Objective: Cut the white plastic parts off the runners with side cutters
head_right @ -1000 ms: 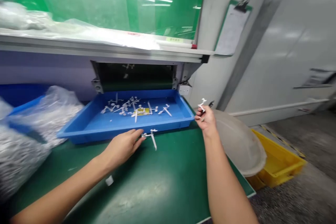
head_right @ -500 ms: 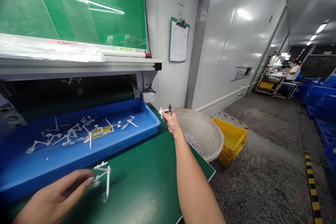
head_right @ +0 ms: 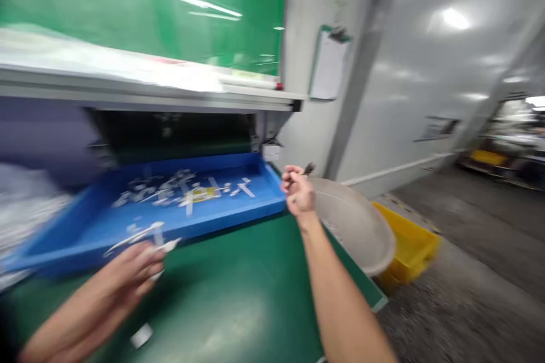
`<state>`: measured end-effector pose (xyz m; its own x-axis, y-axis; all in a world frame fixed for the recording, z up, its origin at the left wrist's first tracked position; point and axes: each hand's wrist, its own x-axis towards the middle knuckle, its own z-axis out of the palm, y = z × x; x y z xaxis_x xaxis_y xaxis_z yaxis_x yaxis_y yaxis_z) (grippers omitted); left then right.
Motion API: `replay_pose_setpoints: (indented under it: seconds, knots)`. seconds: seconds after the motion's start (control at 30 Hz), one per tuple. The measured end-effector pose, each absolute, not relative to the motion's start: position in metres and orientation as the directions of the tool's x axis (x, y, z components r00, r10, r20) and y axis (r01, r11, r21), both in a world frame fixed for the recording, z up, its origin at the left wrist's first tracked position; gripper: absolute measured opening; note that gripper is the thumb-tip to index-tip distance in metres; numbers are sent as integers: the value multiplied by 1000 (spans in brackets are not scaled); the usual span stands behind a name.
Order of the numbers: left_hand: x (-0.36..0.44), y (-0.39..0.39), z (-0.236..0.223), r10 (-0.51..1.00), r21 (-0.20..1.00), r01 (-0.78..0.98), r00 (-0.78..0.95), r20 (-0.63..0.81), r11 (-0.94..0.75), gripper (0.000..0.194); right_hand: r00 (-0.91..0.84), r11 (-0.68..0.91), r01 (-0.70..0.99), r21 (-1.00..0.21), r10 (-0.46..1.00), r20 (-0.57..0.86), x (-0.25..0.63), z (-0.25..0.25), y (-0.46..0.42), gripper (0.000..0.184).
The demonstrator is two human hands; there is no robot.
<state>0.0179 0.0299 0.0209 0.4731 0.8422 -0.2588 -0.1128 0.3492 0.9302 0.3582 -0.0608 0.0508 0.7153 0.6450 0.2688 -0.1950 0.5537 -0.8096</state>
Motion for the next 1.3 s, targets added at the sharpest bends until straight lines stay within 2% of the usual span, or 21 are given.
replay_pose_setpoints:
  seconds: [0.07, 0.1, 0.17, 0.23, 0.33, 0.43, 0.6, 0.87, 1.1, 1.3]
  knots:
    - [17, 23, 23, 804, 869, -247, 543, -241, 428, 28, 619, 520, -201, -830, 724, 304, 324, 56, -62, 24]
    - [18, 22, 23, 789, 841, -298, 573, -222, 453, 25, 497, 445, -32, -895, 784, 372, 308, 55, -61, 25]
    - [18, 23, 20, 795, 810, -354, 570, -208, 467, 23, 232, 283, 309, -908, 903, 360, 276, 50, -59, 22]
    - [18, 23, 18, 811, 792, -392, 547, -210, 469, 22, 55, 191, 587, -787, 960, 274, 245, 39, -57, 12]
    - [17, 19, 17, 816, 765, -427, 536, -216, 483, 19, 35, 116, 771, -626, 974, 224, 208, 17, -52, 7]
    - [17, 15, 15, 799, 749, -426, 559, -223, 508, 15, 81, 72, 815, -575, 968, 236, 192, 0, -48, 11]
    - [19, 14, 13, 809, 735, -453, 545, -220, 505, 15, 112, 78, 805, -588, 954, 280, 189, -5, -48, 11]
    - [21, 10, 12, 780, 740, -417, 584, -226, 527, 17, 87, 137, 789, -599, 940, 329, 189, -5, -47, 9]
    - [24, 8, 9, 756, 721, -402, 602, -256, 564, 16, 69, 149, 833, -533, 927, 368, 192, -9, -47, 8]
    - [23, 12, 2, 719, 679, -399, 636, -279, 616, 11, 58, 108, 858, -503, 951, 304, 193, -14, -47, 6]
